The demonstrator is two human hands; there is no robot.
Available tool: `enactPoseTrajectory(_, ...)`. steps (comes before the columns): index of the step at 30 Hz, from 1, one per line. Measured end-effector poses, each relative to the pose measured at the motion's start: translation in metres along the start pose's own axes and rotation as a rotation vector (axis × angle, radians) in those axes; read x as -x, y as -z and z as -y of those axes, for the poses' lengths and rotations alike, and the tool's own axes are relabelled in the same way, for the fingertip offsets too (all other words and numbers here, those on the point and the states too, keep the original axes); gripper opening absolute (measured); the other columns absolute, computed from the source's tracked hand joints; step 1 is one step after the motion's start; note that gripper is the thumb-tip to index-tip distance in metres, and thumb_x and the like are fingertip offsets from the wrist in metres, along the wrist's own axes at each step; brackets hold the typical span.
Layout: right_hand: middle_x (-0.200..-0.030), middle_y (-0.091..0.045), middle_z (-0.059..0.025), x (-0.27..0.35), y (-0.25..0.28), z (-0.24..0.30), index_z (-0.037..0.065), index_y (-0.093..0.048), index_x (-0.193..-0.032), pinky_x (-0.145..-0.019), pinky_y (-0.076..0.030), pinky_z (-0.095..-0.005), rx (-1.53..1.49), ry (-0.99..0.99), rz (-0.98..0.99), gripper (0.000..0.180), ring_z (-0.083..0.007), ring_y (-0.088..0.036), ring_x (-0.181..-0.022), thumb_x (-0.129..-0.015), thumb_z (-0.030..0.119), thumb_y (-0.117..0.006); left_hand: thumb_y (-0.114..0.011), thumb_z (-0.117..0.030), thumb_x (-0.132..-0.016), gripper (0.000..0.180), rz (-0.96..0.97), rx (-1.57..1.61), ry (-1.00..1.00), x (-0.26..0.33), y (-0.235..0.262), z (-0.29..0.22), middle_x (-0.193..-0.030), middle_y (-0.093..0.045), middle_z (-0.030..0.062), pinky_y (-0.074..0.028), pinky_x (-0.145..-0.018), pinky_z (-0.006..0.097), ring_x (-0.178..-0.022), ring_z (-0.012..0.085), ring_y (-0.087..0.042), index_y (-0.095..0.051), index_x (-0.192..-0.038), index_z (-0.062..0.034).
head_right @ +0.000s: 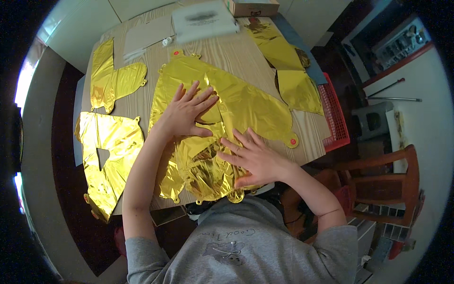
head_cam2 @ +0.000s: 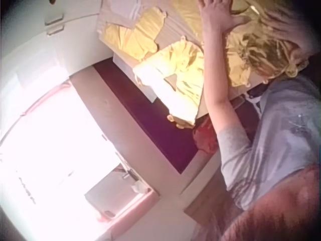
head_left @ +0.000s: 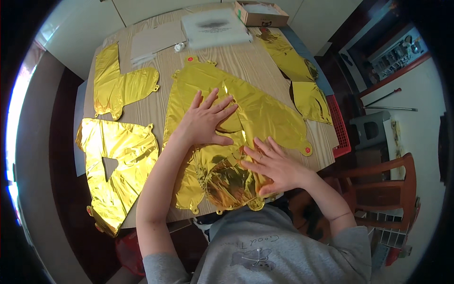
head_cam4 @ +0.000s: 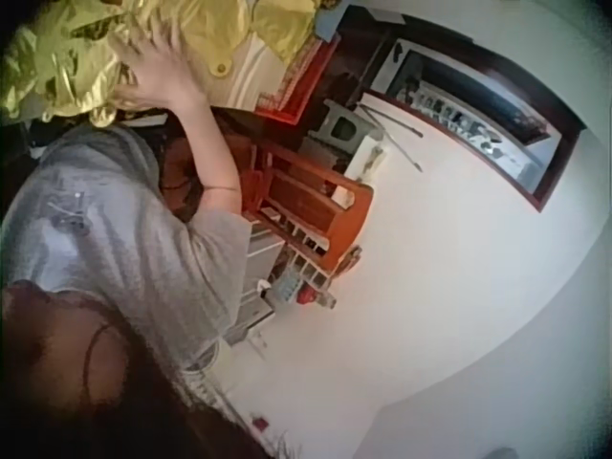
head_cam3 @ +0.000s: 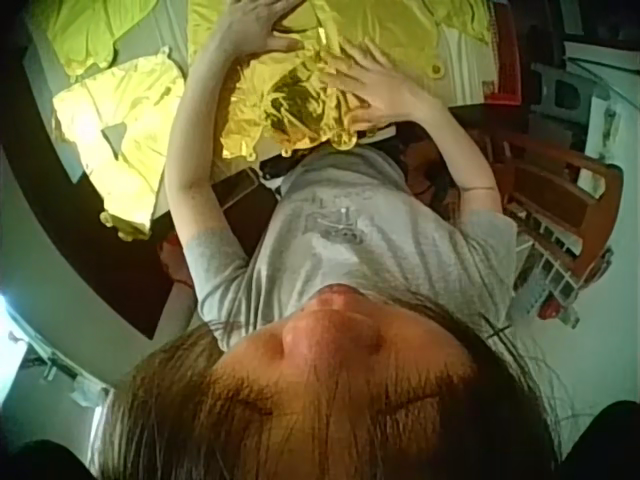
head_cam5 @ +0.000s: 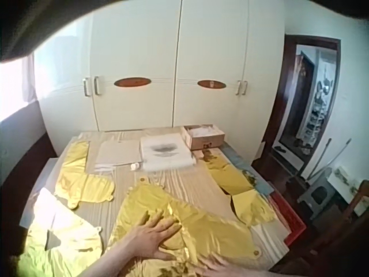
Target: Folding gold-colored foil letter balloons into a flat shape on a table and preparing them for packaging.
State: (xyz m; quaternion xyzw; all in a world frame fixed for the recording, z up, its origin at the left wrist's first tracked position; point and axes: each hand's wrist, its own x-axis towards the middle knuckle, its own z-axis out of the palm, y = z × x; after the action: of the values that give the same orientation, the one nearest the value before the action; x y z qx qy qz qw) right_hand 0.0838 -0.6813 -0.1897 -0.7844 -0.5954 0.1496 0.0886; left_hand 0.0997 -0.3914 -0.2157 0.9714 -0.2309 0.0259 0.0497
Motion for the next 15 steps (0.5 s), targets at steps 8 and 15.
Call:
enactPoseTrajectory(8, -0.144, -0.049, -0.0067, -0.003, -0.013, -0.006, 0.008, -0.055, -0.134, -0.113, -0.03, -0.0499, 0.003, -0.04, -0.241, 0.054, -0.0269, -0.041, -0.137, -0.089, 0.037, -0.064, -0.058, -0.078, -0.07, 0.105, 0.007, 0.029, -0.019, 0.0, 0.0, 0.001, -0.156, -0.034, 0.0007, -0.01, -0.119, 0.056, -0.147, 0.0308, -0.021, -0.034, -0.152, -0.0172)
enactPoseTrajectory(15, -0.146, -0.048, -0.0045, -0.005, -0.003, -0.005, 0.014, -0.056, -0.134, -0.113, -0.027, -0.0532, 0.078, -0.077, -0.194, 0.062, -0.0294, -0.036, -0.14, -0.085, 0.05, -0.064, -0.057, -0.069, -0.077, 0.093, -0.013, 0.044, -0.048, 0.0, 0.001, 0.001, -0.155, -0.036, 0.0026, -0.011, -0.119, 0.055, -0.146, 0.0304, -0.025, -0.035, -0.151, -0.0159)
